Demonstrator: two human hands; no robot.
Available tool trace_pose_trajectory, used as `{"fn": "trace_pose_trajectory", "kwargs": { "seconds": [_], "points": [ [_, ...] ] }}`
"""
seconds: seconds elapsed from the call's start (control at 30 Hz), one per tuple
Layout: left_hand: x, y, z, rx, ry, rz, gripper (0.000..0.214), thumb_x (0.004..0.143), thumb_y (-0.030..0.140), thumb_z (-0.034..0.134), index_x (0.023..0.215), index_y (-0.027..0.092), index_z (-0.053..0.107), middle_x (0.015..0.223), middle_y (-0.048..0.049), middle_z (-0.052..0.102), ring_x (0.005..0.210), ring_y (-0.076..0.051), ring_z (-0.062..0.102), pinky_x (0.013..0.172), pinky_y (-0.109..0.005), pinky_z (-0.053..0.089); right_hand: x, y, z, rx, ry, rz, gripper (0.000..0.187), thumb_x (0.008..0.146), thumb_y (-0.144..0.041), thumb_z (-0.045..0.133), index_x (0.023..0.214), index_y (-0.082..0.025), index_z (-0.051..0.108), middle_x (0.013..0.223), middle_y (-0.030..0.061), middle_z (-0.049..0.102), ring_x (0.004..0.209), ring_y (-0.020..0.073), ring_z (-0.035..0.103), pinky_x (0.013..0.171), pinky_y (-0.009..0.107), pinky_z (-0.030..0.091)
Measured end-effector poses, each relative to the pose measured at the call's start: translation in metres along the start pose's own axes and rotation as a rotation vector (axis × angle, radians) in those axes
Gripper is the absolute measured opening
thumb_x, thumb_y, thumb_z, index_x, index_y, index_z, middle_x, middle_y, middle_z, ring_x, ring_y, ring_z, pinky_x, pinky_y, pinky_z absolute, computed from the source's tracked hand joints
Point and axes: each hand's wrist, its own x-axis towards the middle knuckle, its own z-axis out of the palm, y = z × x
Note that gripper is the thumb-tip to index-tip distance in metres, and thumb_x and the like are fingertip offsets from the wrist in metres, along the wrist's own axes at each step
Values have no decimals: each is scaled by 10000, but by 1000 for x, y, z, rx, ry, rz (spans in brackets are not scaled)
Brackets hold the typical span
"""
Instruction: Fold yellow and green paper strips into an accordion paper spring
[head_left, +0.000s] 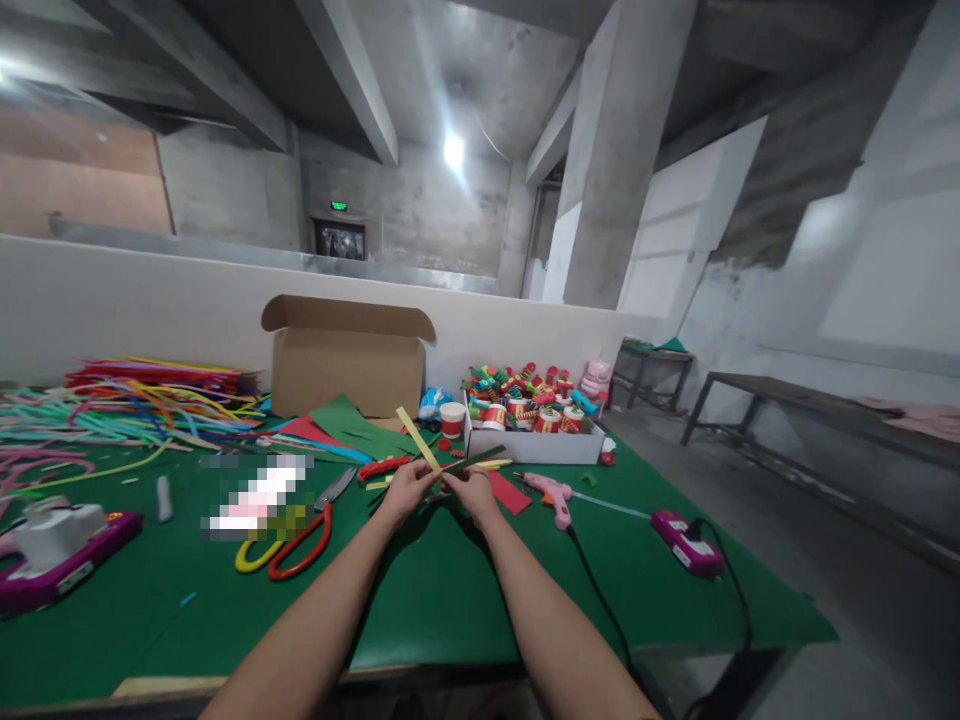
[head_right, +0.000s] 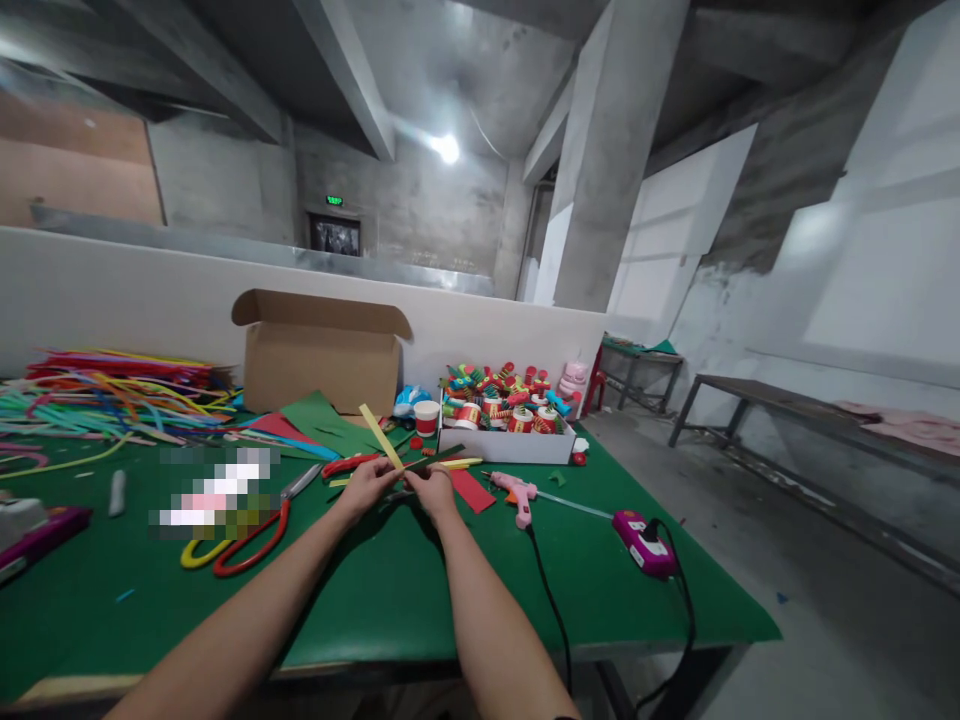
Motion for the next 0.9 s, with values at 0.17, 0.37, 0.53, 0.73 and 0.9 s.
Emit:
{"fn": "trace_pose_trajectory", "kwargs": {
  "seconds": [0.17, 0.37, 0.53, 0.73, 0.9],
  "points": [
    [0, 0, -1, -150, 12, -75, 413, 513, 517, 723, 584, 150, 545, 511, 11, 535, 475, -94, 457, 485, -220, 358, 6, -1, 14, -152, 160, -47, 114, 630, -272, 638, 589, -167, 649, 596, 51, 684, 579, 179, 629, 561, 271, 486],
    [-1, 1, -1, -60, -47, -75, 377, 535, 489, 710, 542, 150, 544, 462, 21, 492, 446, -87, 422, 456, -217, 316, -1, 4, -7, -79, 9, -87, 216, 651, -359, 640, 652, -147, 683, 640, 62, 696, 597, 179, 637, 602, 285, 497],
    [-3, 3, 3, -84, -42, -79, 367, 542, 476, 712, 595, 157, 539, 491, 34, 492, 454, -85, 426, 457, -214, 318, 0, 1, -15, -61, -28, -53, 268, 612, -396, 677, 648, -130, 677, 602, 58, 681, 546, 160, 613, 578, 279, 484],
    [-2, 3, 3, -69, -29, -70, 369, 542, 459, 727, 574, 158, 516, 475, 43, 468, 442, -80, 413, 447, -215, 310, 0, -1, -9, -121, -18, -54, 266, 605, -398, 685, 600, -134, 655, 599, 56, 681, 548, 159, 600, 551, 268, 467],
    [-1, 0, 1, -62, -66, -66, 379, 571, 479, 703, 555, 149, 518, 480, 25, 494, 454, -86, 424, 458, -214, 322, -1, -1, -8, -105, 0, -25, 261, 606, -386, 690, 611, -128, 655, 582, 54, 670, 517, 145, 575, 529, 257, 450]
  ]
}}
